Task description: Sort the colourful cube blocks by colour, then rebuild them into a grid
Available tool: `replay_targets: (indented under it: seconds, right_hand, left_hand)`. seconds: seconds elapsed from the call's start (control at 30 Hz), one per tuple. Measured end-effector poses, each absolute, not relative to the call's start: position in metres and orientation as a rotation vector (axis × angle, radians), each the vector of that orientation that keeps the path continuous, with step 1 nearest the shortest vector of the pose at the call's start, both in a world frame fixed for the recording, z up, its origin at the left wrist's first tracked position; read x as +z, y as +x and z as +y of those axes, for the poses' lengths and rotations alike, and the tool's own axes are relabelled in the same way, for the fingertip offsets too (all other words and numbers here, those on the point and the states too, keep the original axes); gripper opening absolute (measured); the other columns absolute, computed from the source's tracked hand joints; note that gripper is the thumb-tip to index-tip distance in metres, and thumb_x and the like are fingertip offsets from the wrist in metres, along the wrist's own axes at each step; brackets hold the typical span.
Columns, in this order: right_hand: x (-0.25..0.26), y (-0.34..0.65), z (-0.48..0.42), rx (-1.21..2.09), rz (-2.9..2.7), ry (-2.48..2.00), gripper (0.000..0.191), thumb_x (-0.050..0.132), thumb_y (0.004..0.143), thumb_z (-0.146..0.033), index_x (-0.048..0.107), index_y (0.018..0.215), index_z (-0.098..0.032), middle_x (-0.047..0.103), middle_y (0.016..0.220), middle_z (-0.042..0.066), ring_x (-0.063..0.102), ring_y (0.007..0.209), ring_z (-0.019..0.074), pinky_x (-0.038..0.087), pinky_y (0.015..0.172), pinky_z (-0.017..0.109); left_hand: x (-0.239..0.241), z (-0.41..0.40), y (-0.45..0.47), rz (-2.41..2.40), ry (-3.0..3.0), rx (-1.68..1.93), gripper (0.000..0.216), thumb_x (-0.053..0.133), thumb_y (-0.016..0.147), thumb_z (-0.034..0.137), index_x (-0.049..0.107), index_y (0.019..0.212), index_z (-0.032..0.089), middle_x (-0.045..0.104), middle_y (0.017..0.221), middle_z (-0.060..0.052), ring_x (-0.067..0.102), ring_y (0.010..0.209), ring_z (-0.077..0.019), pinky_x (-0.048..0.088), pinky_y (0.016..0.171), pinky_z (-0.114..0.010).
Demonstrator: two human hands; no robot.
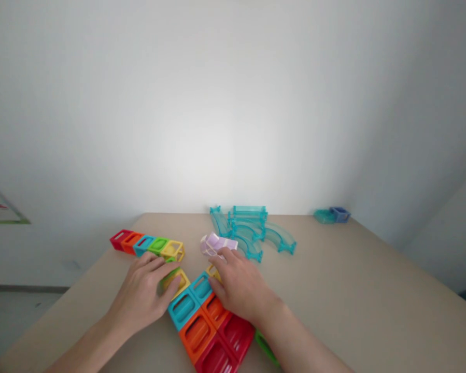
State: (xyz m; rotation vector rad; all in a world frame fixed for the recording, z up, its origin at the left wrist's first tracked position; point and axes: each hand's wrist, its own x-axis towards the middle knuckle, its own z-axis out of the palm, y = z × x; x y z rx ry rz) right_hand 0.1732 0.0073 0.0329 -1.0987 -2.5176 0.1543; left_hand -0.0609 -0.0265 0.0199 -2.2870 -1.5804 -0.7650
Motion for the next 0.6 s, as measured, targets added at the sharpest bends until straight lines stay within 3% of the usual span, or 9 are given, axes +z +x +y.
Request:
replay_targets:
  seconds: [0.17,0.3,0.47,0.6]
  right_hand:
    - [0.037,0.174,0.008,0.2,-2.553,-0.964,0.034,0.048,0.095,-0.028,0.057,0.128,-0.023,0.052,0.138,0.011,0.051,0.125,0.0247,0.043,0.104,0.041]
    - [0.041,0.174,0.007,0.242,-2.646,-0.797,0.034,0.045,0.097,-0.028,0.057,0.129,-0.025,0.052,0.141,0.008,0.047,0.129,0.0226,0.037,0.109,0.039]
    - [0.043,0.173,0.007,0.3,-2.668,-0.742,0.035,0.044,0.098,-0.029,0.057,0.129,-0.02,0.06,0.129,0.01,0.05,0.126,0.0216,0.036,0.11,0.037]
    - [0.043,0.172,0.007,0.305,-2.66,-0.768,0.034,0.042,0.098,-0.029,0.058,0.127,-0.02,0.061,0.125,0.01,0.051,0.123,0.0215,0.038,0.108,0.036]
  left_hand:
    - [0.024,-0.031,-0.06,-1.518,-2.3,-0.749,0.018,0.056,0.085,0.027,0.072,0.081,0.021,0.067,0.072,-0.007,0.055,0.084,-0.0275,0.041,0.077,-0.043]
    - [0.019,-0.024,-0.07,-1.544,-2.294,-0.861,0.018,0.055,0.087,0.028,0.071,0.084,0.02,0.067,0.075,-0.007,0.058,0.081,-0.0247,0.045,0.077,-0.038]
    - [0.008,-0.002,-0.103,-1.981,-1.988,-1.021,0.021,0.05,0.087,0.034,0.063,0.081,0.02,0.068,0.08,-0.006,0.064,0.077,-0.0234,0.047,0.071,-0.035]
    - [0.003,0.006,-0.105,-2.28,-2.07,-1.101,0.025,0.055,0.084,0.045,0.055,0.088,0.021,0.065,0.071,0.0,0.065,0.067,-0.0204,0.049,0.066,-0.032]
